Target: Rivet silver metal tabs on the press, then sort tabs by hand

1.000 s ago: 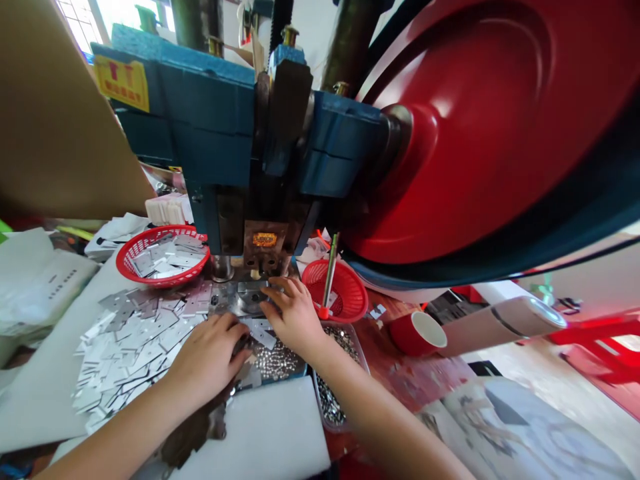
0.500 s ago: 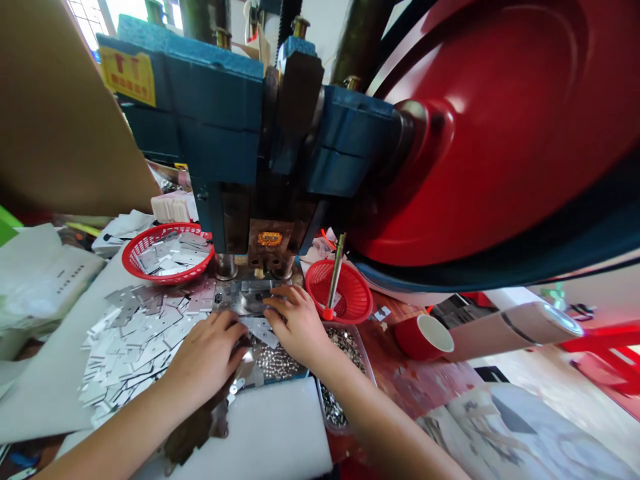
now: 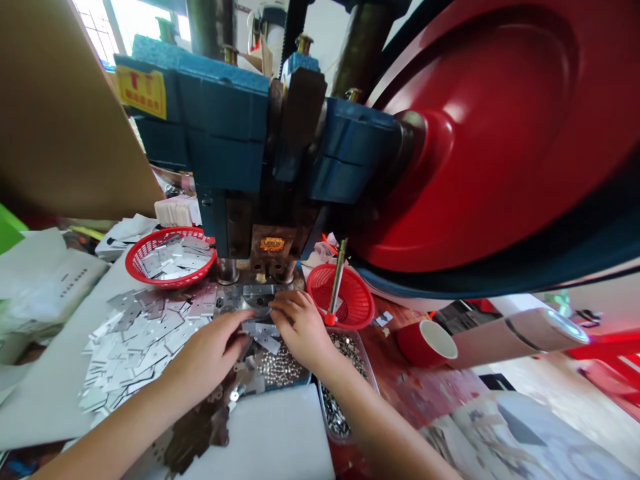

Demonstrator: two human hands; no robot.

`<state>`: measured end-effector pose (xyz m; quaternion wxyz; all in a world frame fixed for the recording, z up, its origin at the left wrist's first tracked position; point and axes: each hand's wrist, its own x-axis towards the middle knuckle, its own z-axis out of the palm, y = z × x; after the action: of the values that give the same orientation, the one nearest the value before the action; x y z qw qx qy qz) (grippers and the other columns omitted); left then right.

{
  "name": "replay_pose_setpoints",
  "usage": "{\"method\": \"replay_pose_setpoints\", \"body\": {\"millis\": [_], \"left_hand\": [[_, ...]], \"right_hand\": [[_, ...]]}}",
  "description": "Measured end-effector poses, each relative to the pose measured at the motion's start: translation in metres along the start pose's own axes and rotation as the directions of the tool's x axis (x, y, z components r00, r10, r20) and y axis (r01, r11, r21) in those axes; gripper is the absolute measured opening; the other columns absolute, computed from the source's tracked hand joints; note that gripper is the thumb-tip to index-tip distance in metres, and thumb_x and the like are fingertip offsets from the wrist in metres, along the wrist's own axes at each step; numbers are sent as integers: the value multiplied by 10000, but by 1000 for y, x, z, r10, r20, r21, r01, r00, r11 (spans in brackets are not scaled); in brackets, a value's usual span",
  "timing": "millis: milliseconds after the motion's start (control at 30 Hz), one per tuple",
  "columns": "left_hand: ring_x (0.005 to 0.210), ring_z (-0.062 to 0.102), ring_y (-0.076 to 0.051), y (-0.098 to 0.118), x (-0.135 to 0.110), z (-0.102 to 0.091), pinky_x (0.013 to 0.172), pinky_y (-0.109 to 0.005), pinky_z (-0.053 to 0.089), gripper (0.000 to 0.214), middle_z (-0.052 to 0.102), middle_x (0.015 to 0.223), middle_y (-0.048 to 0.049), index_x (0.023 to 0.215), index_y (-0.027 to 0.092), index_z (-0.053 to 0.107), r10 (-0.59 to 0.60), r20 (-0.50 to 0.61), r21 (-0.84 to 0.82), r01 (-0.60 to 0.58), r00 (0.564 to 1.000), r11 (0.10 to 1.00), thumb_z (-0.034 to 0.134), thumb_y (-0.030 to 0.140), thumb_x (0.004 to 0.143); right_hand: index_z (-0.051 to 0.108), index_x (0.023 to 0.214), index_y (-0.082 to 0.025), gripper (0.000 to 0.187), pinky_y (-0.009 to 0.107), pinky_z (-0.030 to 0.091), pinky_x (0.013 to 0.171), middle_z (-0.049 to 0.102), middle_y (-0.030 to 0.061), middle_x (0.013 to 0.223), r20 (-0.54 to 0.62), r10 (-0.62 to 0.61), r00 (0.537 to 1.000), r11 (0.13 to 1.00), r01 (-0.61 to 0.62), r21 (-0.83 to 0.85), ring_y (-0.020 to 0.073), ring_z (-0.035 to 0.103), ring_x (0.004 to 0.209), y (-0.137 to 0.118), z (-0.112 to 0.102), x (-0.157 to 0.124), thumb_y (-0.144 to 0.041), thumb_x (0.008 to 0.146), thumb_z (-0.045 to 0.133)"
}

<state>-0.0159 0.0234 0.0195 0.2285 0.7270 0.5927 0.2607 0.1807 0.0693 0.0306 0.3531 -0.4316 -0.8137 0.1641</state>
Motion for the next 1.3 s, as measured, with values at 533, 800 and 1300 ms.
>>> {"method": "replay_pose_setpoints", "body": {"millis": [533,800,1300], "left_hand": [[949,634,-262,-3,74,-8,875,-381,452,278,726,972,-55,897,225,714,-123,-169,21,129,978,991,534,406,785],[949,605,-264,-14,79,-4,918,-395,436,244,694,931,-56,822,243,728,-60,-188,64,73,980,995,565,414,762],[955,623,-234,-17,83,-1,917,-355,445,248,693,986,-47,912,211,699,-98,-141,-108,83,985,991,558,348,759]], "right_hand": [[673,1095,-284,334,359,413,924,639,31,1096,45,-29,999,989,35,-142,204,524,1026,15,17,26,-118,877,481],[674,1090,-305,350,377,381,968,628,22,1111,87,-16,996,974,35,-222,204,507,1044,15,16,29,-120,853,493],[659,1113,-249,377,355,402,963,649,27,1117,50,-38,998,996,42,-76,195,533,1041,16,18,28,-76,849,454]]}}
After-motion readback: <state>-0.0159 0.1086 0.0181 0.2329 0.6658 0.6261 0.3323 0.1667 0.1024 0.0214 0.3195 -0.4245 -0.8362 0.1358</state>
